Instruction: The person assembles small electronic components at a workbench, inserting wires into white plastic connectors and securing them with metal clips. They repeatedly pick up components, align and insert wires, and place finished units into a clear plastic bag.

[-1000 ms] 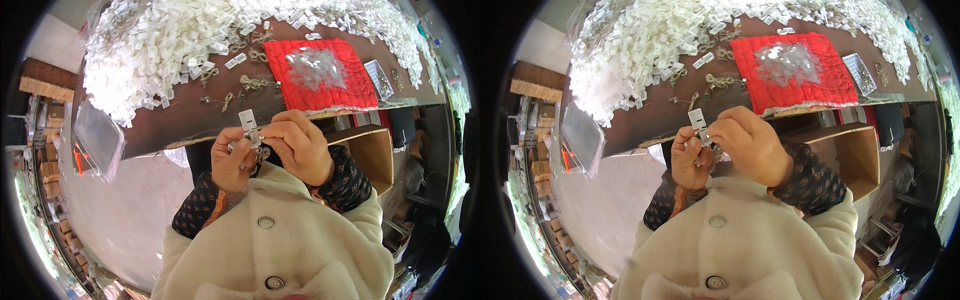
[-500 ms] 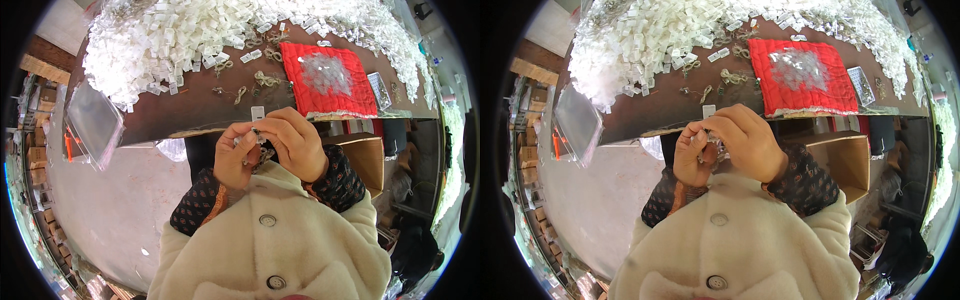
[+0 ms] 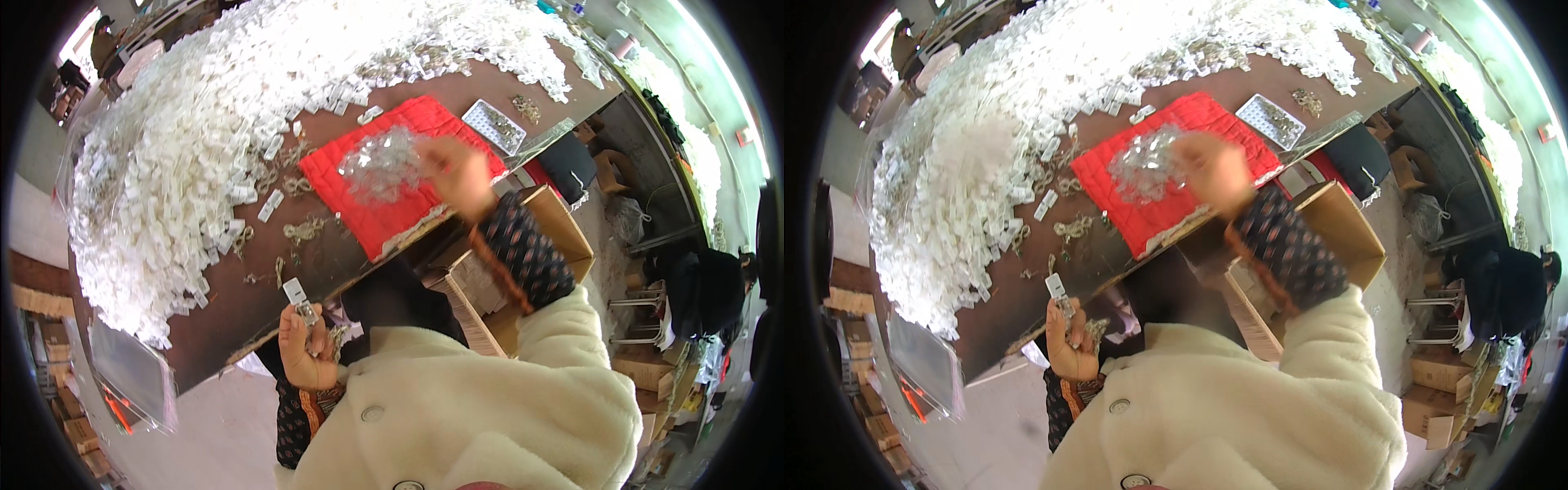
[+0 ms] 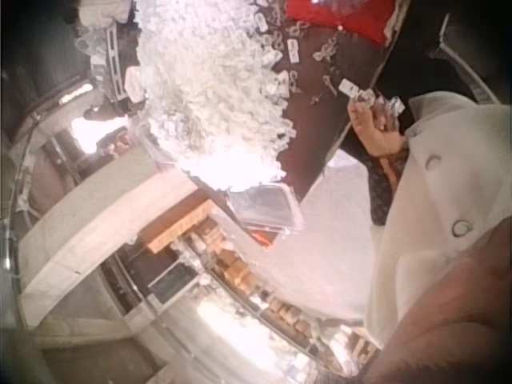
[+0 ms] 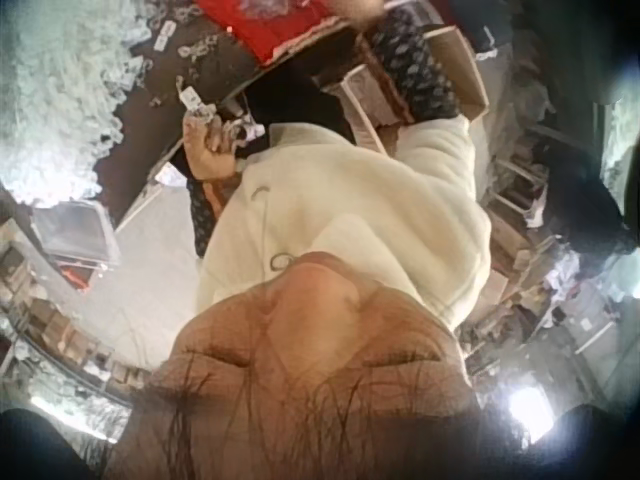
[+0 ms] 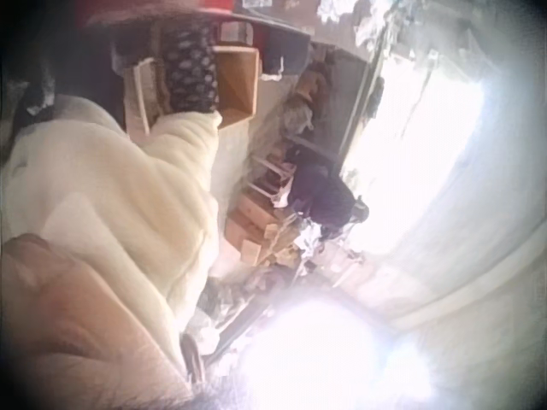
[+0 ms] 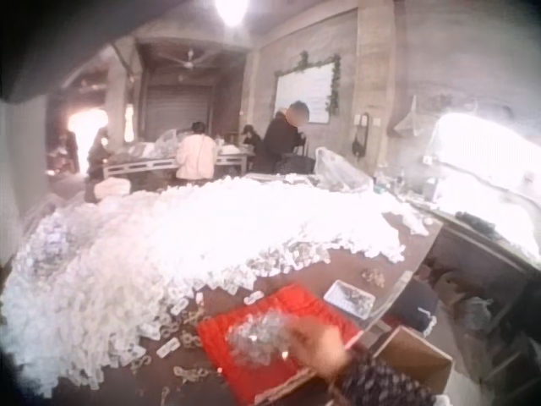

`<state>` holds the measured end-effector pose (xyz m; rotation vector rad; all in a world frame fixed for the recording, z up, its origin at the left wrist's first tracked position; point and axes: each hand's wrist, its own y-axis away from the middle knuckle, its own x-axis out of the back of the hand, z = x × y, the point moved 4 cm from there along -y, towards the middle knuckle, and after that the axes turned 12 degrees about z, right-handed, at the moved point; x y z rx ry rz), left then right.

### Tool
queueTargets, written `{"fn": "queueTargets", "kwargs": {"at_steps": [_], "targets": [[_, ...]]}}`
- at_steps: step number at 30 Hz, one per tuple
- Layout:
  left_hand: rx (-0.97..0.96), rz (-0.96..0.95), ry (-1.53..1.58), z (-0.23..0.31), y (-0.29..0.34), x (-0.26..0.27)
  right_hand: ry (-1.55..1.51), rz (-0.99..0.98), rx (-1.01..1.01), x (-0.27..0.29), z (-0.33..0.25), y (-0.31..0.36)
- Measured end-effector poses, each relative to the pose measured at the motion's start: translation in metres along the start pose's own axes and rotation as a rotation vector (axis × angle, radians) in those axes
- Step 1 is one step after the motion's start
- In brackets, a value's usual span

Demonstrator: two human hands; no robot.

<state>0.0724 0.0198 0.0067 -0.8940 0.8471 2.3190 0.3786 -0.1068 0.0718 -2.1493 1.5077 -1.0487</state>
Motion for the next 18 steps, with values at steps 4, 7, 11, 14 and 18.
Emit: {"fn": "queueTargets", "kwargs": {"at_steps": [4,7,11,14,18], "targets": [[0.011,0.008,-0.040,-0.007,-0.008,0.002,0.610,0.172,-0.010,0.064,0.130,-0.077],[0.022,0.051,-0.044,-0.013,-0.013,0.001,0.846,0.121,-0.034,0.075,0.190,-0.098],[-0.013,-0.018,-0.054,-0.010,-0.017,-0.005,0.919,0.103,-0.010,0.072,0.218,-0.105],[0.018,0.064,0.045,-0.011,-0.019,-0.001,0.947,0.049,-0.005,0.068,0.225,-0.102],[0.024,0.090,0.036,-0.015,-0.019,0.001,0.929,0.033,0.075,0.067,0.212,-0.103]]}}
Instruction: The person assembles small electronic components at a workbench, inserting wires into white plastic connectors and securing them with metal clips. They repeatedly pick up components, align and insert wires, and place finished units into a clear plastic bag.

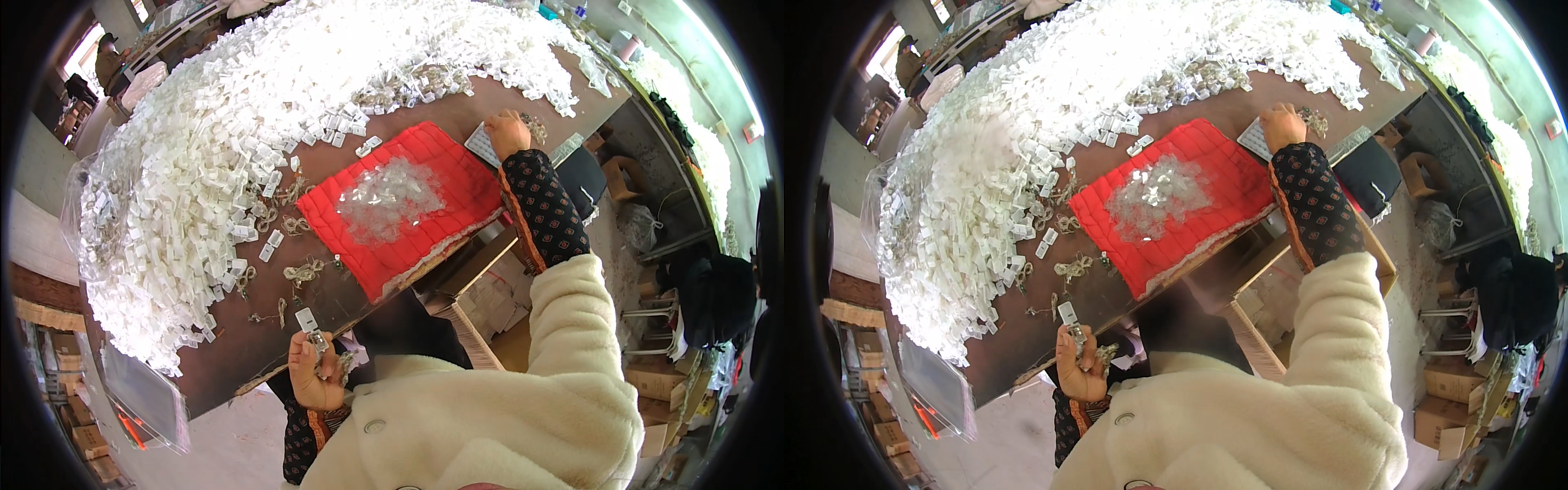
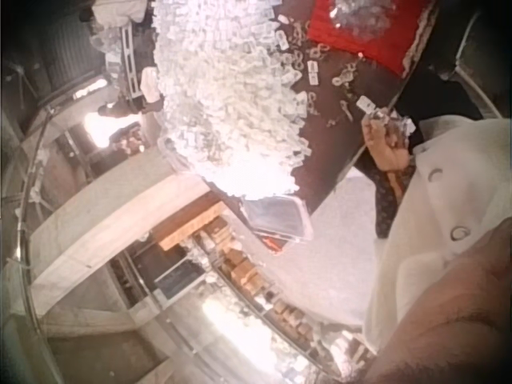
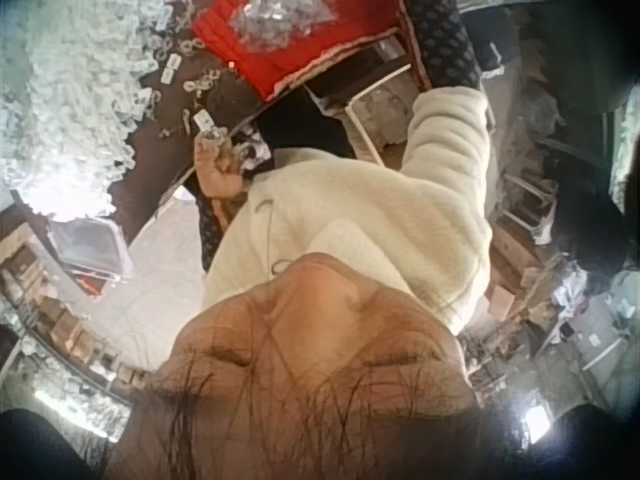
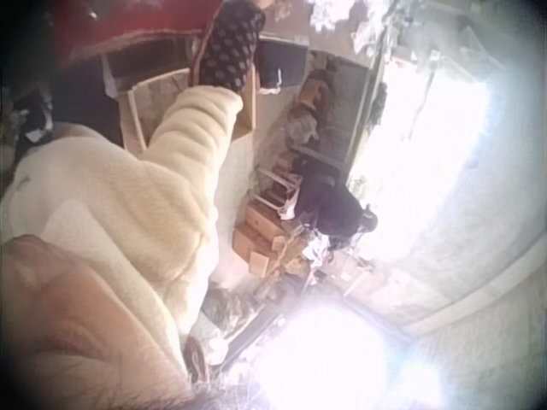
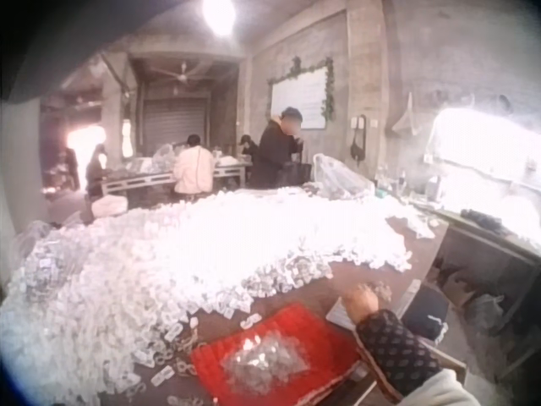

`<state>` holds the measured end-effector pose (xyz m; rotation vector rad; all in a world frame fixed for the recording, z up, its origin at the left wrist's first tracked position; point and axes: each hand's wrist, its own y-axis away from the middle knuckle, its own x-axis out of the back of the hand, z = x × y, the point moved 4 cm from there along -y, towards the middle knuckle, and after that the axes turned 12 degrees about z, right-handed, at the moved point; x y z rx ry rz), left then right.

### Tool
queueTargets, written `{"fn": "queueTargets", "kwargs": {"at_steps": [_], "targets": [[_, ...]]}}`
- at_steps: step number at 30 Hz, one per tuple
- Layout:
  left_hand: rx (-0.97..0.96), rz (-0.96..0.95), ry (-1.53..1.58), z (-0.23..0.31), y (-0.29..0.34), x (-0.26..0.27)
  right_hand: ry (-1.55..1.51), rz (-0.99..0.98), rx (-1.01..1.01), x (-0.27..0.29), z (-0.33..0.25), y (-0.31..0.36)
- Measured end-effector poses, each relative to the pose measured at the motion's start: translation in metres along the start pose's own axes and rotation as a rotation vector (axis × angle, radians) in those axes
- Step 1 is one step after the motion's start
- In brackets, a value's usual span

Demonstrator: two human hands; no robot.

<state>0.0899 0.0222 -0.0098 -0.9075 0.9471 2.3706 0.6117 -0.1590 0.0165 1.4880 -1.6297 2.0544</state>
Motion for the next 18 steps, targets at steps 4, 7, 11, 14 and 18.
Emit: {"fn": "queueTargets", "kwargs": {"at_steps": [4,7,11,14,18], "targets": [[-0.008,-0.115,-0.009,0.003,0.001,-0.007,-0.139,0.078,0.007,0.053,-0.042,-0.004],[-0.044,-0.197,-0.038,0.007,0.005,-0.012,-0.578,0.053,0.057,0.115,-0.119,0.028],[0.029,-0.032,-0.022,0.000,0.016,-0.008,-1.016,-0.216,0.211,0.190,-0.242,0.117],[-0.028,-0.051,-0.005,0.004,0.027,-0.009,-1.282,-0.206,0.237,0.212,-0.305,0.146],[-0.133,-0.076,0.013,0.019,0.037,-0.008,-1.347,-0.175,0.253,0.223,-0.342,0.159]]}}
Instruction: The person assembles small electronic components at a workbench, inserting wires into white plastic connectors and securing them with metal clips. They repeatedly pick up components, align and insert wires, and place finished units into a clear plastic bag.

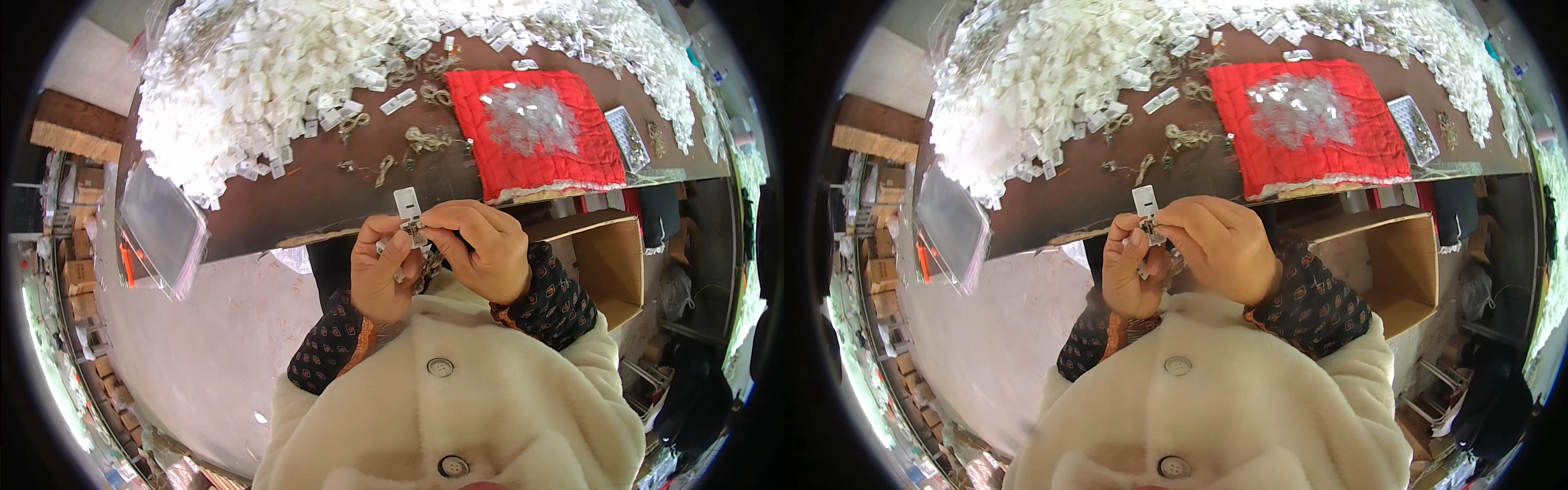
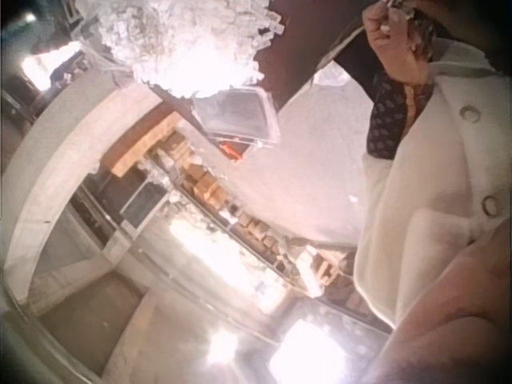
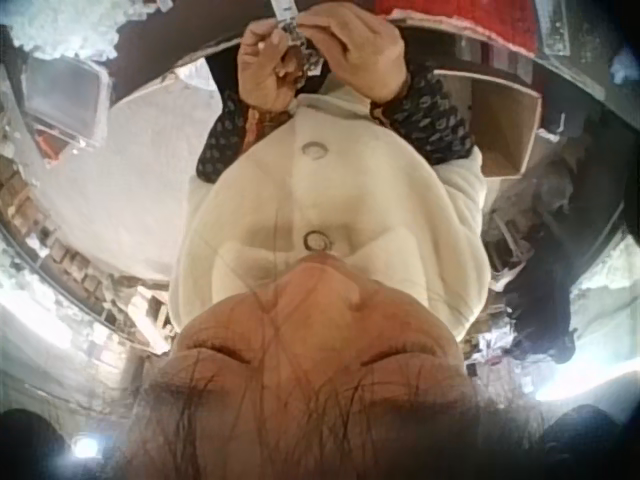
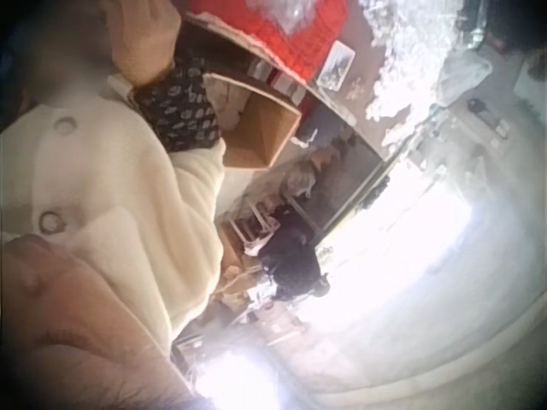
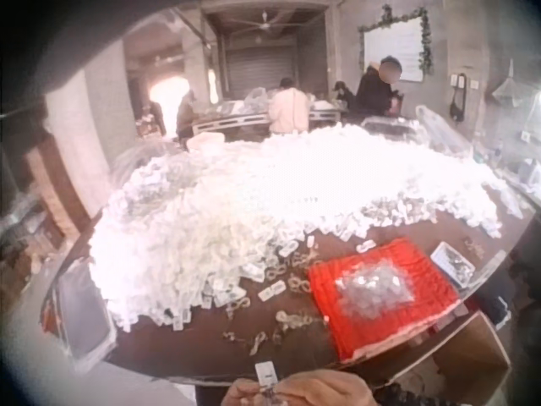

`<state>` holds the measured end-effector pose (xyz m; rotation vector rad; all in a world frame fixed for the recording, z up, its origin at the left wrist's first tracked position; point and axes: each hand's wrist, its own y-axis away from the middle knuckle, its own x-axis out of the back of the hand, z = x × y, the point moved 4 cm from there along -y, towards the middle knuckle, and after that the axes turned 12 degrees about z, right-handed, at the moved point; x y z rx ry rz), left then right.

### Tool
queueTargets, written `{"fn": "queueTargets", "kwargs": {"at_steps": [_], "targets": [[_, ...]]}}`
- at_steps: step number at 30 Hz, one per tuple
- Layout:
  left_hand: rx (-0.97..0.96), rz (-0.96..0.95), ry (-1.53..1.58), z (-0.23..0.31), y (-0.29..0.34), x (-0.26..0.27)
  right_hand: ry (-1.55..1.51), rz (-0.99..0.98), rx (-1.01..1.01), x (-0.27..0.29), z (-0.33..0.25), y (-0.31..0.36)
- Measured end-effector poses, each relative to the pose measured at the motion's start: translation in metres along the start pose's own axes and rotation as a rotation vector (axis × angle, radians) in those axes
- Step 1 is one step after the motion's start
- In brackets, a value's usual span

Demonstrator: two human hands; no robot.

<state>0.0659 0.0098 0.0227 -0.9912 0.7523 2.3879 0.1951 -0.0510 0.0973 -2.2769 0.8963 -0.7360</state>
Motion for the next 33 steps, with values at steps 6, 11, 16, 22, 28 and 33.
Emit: {"fn": "queueTargets", "kwargs": {"at_steps": [6,11,16,22,28,33], "targets": [[-0.020,0.009,0.013,0.010,0.005,0.013,0.017,-0.083,-0.016,-0.017,-0.008,0.003],[0.116,0.058,0.085,0.007,0.005,0.026,-0.048,-0.248,-0.119,-0.019,-0.004,0.000],[0.065,0.070,0.148,0.006,0.004,0.029,0.031,-0.182,0.101,-0.025,-0.016,0.007],[0.059,0.054,0.154,0.011,0.004,0.032,-0.039,-0.193,-0.008,-0.026,-0.017,0.014],[0.123,-0.026,0.181,0.006,0.006,0.024,-0.653,-0.157,-0.950,-0.041,0.018,0.021],[0.159,-0.005,0.204,0.006,0.007,0.024,-0.491,-0.129,-0.433,-0.035,0.011,0.017]]}}
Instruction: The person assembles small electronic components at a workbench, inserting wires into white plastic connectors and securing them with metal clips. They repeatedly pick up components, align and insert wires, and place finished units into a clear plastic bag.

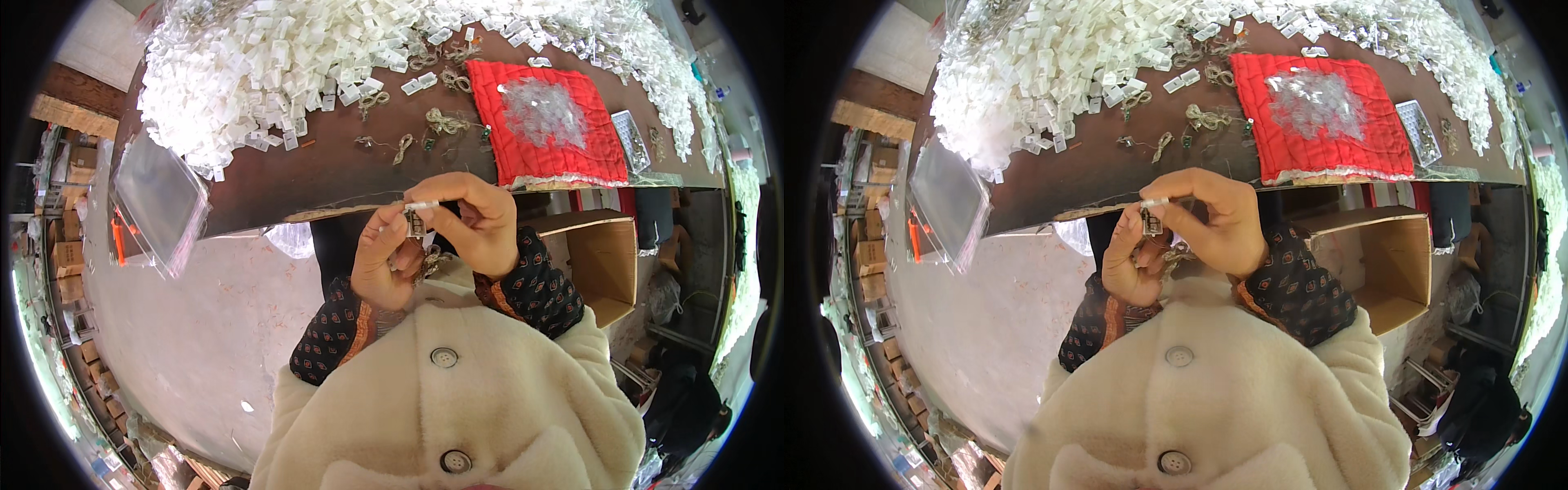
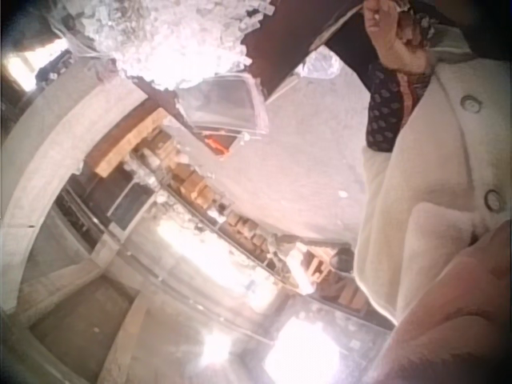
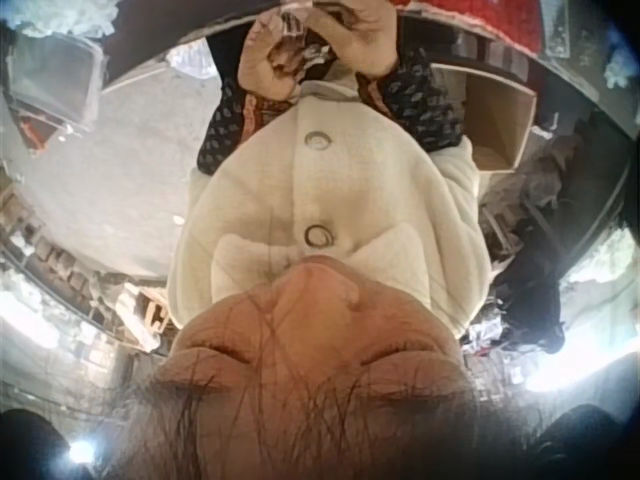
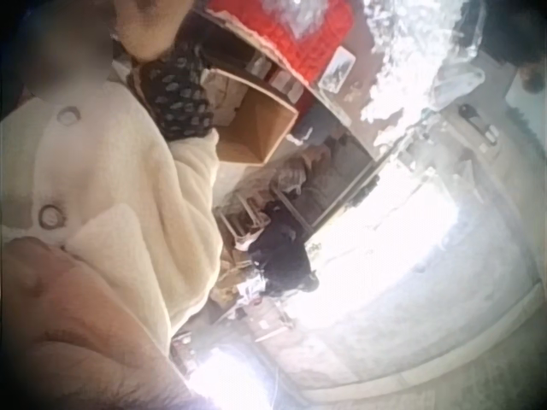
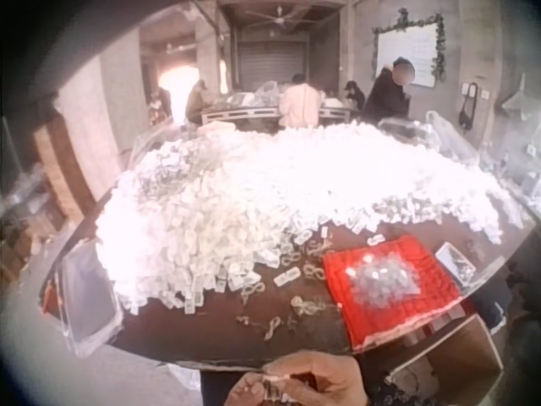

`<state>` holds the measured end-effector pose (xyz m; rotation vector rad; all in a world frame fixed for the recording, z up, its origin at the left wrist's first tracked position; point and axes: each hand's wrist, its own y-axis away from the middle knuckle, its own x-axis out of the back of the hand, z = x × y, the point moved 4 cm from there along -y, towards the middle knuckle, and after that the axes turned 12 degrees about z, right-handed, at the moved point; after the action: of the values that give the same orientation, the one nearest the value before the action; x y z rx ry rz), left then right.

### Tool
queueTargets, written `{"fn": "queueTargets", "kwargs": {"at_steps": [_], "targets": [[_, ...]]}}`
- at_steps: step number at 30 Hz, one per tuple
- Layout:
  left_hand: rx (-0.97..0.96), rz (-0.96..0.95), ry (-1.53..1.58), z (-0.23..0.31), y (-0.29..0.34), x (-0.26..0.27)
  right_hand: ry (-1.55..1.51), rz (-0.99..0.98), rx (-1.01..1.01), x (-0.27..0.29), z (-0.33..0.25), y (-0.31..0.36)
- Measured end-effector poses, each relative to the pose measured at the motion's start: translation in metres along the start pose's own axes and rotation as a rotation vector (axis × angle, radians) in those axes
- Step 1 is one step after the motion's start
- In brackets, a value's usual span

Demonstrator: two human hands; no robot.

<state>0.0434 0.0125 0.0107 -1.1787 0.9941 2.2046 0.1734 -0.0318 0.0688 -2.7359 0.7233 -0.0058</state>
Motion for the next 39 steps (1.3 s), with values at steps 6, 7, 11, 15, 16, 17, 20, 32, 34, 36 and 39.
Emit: {"fn": "queueTargets", "kwargs": {"at_steps": [6,7,11,15,16,17,20,32,34,36,39], "targets": [[0.045,0.048,-0.025,0.000,0.004,-0.004,0.073,-0.136,0.312,-0.001,-0.007,-0.001],[0.018,0.028,-0.023,0.003,0.005,-0.006,0.096,-0.126,0.345,-0.002,-0.008,-0.001],[0.086,0.082,-0.020,-0.002,0.004,-0.005,0.130,-0.029,0.414,-0.006,-0.008,0.001],[0.081,0.112,-0.034,-0.009,0.004,-0.002,0.160,0.028,0.424,-0.007,-0.008,0.003],[0.091,0.097,-0.025,-0.011,0.004,-0.001,0.152,0.048,0.423,-0.007,-0.008,0.003],[0.061,0.031,-0.020,-0.011,0.004,-0.003,0.155,0.040,0.403,-0.006,-0.008,0.003],[-0.008,-0.133,-0.017,-0.007,0.007,-0.007,0.130,-0.017,0.278,-0.005,-0.007,0.005],[-0.048,0.020,-0.117,-0.013,0.004,-0.002,0.040,0.021,0.244,-0.006,-0.002,0.010],[-0.036,0.053,-0.126,-0.013,0.003,0.002,0.059,0.001,0.264,-0.007,-0.002,0.010],[-0.026,0.094,-0.121,-0.012,0.002,0.006,0.085,-0.048,0.258,-0.007,-0.001,0.008],[-0.032,0.078,-0.059,-0.011,0.000,0.006,0.139,-0.069,0.298,-0.003,-0.001,0.008]]}}
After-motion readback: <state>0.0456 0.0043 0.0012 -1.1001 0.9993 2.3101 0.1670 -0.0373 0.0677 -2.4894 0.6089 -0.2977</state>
